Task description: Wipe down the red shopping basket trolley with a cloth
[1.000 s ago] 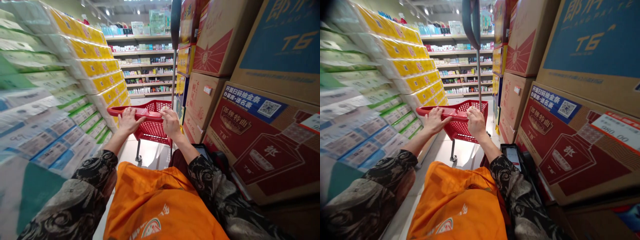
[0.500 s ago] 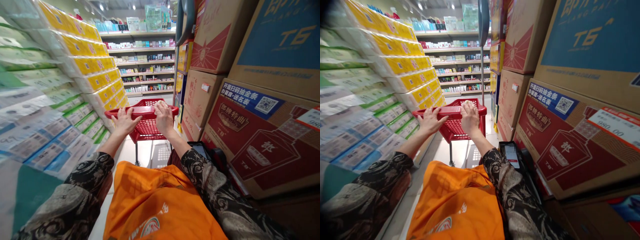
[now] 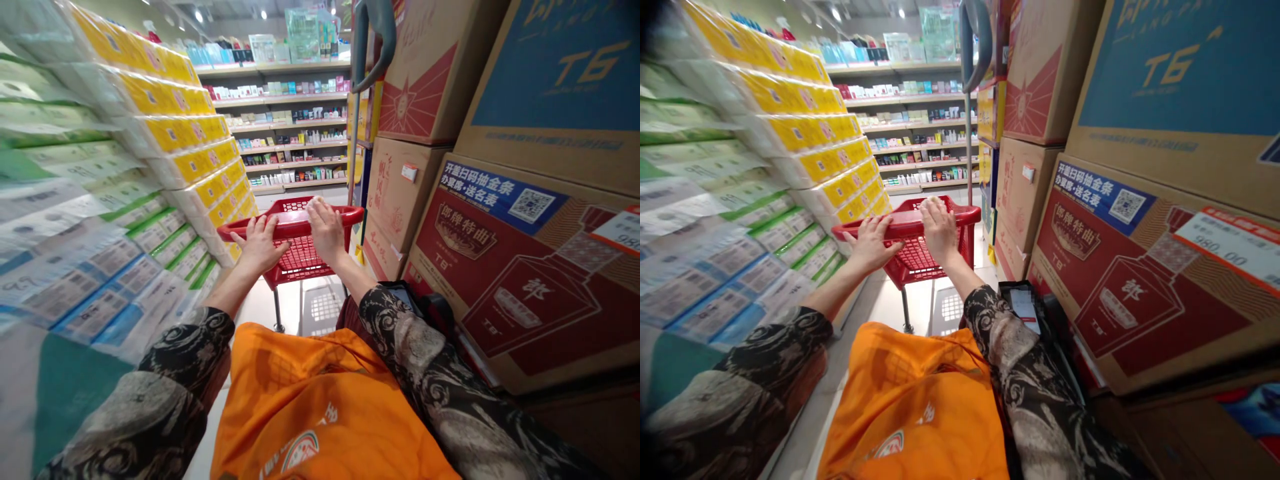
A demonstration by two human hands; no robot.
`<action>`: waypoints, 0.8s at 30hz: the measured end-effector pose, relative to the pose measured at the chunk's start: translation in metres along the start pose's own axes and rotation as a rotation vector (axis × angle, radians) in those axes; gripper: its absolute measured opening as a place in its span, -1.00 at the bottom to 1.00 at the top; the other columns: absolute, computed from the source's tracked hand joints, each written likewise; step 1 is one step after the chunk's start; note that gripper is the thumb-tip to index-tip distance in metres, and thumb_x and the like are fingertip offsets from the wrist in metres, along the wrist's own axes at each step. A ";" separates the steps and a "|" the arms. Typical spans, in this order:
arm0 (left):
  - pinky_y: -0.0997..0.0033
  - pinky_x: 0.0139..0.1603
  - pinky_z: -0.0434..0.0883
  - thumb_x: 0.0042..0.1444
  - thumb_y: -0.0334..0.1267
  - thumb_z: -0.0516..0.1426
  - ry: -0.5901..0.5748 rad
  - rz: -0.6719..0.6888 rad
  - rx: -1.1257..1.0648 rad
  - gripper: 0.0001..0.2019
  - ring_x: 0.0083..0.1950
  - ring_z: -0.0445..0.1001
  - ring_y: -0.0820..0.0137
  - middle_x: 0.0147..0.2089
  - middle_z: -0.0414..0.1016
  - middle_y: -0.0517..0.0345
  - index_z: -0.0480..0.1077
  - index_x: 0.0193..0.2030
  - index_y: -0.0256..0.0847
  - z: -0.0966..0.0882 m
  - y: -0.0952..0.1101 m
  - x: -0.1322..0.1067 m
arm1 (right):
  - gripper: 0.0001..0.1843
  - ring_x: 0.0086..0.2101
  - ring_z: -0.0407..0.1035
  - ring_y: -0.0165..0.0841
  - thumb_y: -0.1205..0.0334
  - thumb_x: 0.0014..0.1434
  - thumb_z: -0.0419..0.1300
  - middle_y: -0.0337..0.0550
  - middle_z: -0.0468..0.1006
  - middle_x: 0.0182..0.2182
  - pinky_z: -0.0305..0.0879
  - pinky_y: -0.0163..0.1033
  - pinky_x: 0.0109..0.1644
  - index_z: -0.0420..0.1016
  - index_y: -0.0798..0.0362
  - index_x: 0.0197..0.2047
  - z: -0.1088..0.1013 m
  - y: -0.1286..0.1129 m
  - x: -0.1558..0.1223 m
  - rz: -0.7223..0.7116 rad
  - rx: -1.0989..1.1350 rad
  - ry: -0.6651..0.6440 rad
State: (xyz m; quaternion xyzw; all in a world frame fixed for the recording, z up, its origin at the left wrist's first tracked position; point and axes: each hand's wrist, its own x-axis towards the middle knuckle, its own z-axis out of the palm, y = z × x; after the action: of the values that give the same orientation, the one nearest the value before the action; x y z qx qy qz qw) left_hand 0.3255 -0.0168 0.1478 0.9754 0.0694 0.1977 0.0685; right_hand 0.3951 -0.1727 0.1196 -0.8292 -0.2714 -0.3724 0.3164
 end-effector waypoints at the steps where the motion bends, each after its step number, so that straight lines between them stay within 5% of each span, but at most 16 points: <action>1: -0.32 0.26 -0.18 0.04 0.03 0.04 -0.008 0.003 0.010 -0.33 0.38 -0.13 0.04 0.38 -0.02 -0.02 0.03 0.30 -0.07 0.000 0.000 -0.001 | -0.55 0.25 -0.03 -0.20 0.41 0.26 -0.11 -0.10 0.24 0.21 -0.11 0.16 0.30 0.30 0.01 0.16 -0.003 0.008 -0.001 0.024 -0.007 0.017; 5: -0.33 0.27 -0.19 0.04 -0.07 0.06 -0.036 0.026 0.054 -0.32 0.39 -0.15 0.07 0.39 -0.06 -0.01 -0.01 0.32 -0.09 -0.005 0.004 -0.008 | -0.56 0.23 0.02 -0.20 0.44 0.24 -0.11 0.03 0.27 0.18 -0.03 0.06 0.31 0.33 0.16 0.15 -0.002 0.009 0.001 0.025 -0.007 0.042; 11: -0.31 0.27 -0.18 0.05 -0.18 0.04 0.017 0.039 0.103 -0.34 0.38 -0.07 0.12 0.37 -0.01 -0.06 -0.01 0.32 -0.18 -0.006 -0.009 -0.017 | -0.55 0.25 -0.02 -0.27 0.46 0.22 -0.06 -0.09 0.28 0.19 -0.03 -0.01 0.31 0.34 0.05 0.14 0.018 -0.039 0.002 -0.280 0.065 -0.100; 19: -0.27 0.30 -0.20 -0.03 -0.27 0.05 0.088 -0.017 0.079 -0.31 0.38 -0.06 0.10 0.37 0.00 -0.08 0.04 0.30 -0.25 0.000 -0.033 -0.023 | -0.57 0.19 0.12 -0.18 0.43 0.22 -0.09 0.09 0.34 0.13 0.07 0.10 0.24 0.39 0.14 0.09 -0.005 0.015 0.004 -0.079 0.021 0.074; 24: -0.28 0.30 -0.19 -0.02 -0.26 0.05 0.095 0.015 0.079 -0.32 0.38 -0.06 0.10 0.36 0.01 -0.07 0.05 0.30 -0.25 -0.001 -0.029 -0.025 | -0.56 0.24 0.02 -0.21 0.47 0.19 -0.06 0.06 0.33 0.15 0.00 0.02 0.29 0.37 0.18 0.11 0.026 -0.035 0.006 -0.257 0.049 -0.023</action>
State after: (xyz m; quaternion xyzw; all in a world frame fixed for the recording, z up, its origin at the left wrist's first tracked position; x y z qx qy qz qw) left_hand 0.2995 0.0078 0.1347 0.9673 0.0730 0.2416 0.0251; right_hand 0.3858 -0.1299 0.1223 -0.7839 -0.3880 -0.3935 0.2831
